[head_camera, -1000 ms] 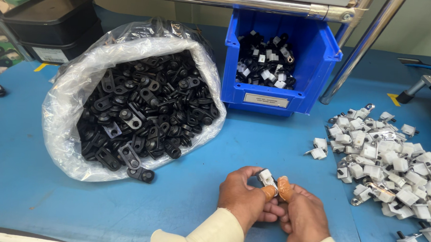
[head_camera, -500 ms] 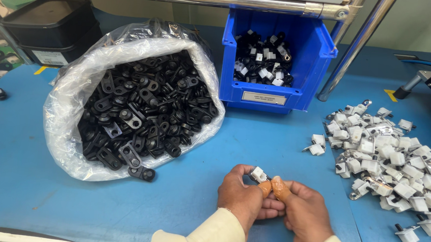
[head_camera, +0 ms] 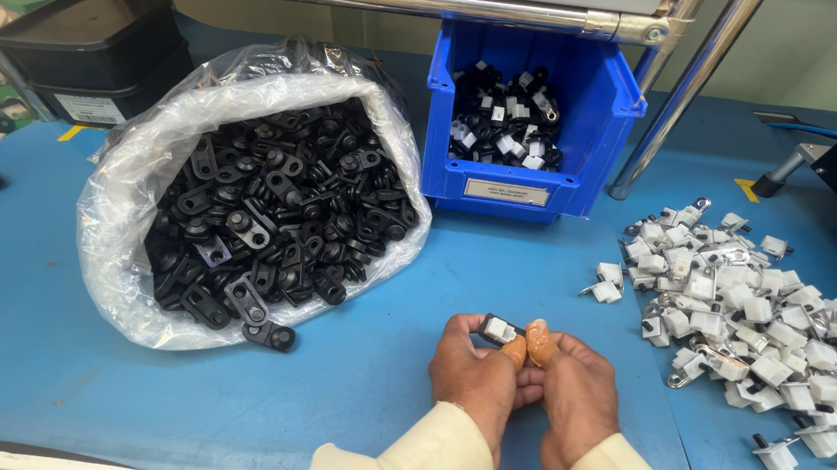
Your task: The person repeatedly picks a black plastic housing and a white electrical component, aligns them, and presses them together by hand. The assembled units are placed into a blue bin on the workbench. The person continues this cycle throughout the clip.
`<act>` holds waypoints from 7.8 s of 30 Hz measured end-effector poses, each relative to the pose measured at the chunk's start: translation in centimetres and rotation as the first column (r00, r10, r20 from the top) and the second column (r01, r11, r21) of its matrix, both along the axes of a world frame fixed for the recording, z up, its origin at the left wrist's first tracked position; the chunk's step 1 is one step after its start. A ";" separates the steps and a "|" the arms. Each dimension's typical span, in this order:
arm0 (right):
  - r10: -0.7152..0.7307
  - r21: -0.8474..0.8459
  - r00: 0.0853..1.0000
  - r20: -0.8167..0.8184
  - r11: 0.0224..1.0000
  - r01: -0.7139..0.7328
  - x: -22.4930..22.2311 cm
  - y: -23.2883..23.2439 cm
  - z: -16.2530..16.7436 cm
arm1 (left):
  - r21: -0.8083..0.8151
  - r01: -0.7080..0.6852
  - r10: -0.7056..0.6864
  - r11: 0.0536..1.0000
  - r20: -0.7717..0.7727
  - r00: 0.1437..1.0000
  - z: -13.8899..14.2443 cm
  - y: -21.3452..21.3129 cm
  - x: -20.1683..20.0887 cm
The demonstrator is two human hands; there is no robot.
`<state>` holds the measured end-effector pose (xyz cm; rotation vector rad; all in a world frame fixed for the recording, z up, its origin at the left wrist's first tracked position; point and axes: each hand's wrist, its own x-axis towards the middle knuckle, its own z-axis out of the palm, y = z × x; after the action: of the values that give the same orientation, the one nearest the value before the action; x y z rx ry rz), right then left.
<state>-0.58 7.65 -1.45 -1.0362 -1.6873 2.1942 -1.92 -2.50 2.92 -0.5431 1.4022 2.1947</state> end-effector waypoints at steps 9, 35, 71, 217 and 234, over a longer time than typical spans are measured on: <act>0.133 -0.122 0.990 0.048 0.984 -0.126 0.0 1.4 0.7 | 0.077 0.025 -0.029 0.997 0.054 0.998 0.1 -0.1 -0.4; 0.319 0.211 0.945 0.075 0.921 -0.328 -1.6 5.0 -0.4 | -0.183 0.416 -0.421 0.891 0.012 0.907 -1.4 -2.3 -3.1; 0.049 -0.002 0.999 -0.008 0.999 -0.049 0.0 2.2 -1.0 | 0.133 0.133 -0.143 0.982 0.069 0.987 -2.8 0.0 -0.9; 0.111 0.902 0.938 0.327 0.258 -0.345 3.7 6.1 0.1 | -0.580 0.185 -0.457 0.793 -0.367 0.810 -0.7 -7.4 -10.0; 0.174 0.750 0.967 0.188 0.610 -0.256 2.1 6.5 0.5 | -0.699 0.326 -0.633 0.636 -0.232 0.738 -1.2 -0.8 -4.3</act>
<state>1.57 14.16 -0.97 -0.7049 -2.5476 1.2161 -6.26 -3.28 1.75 0.2138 2.2382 1.4040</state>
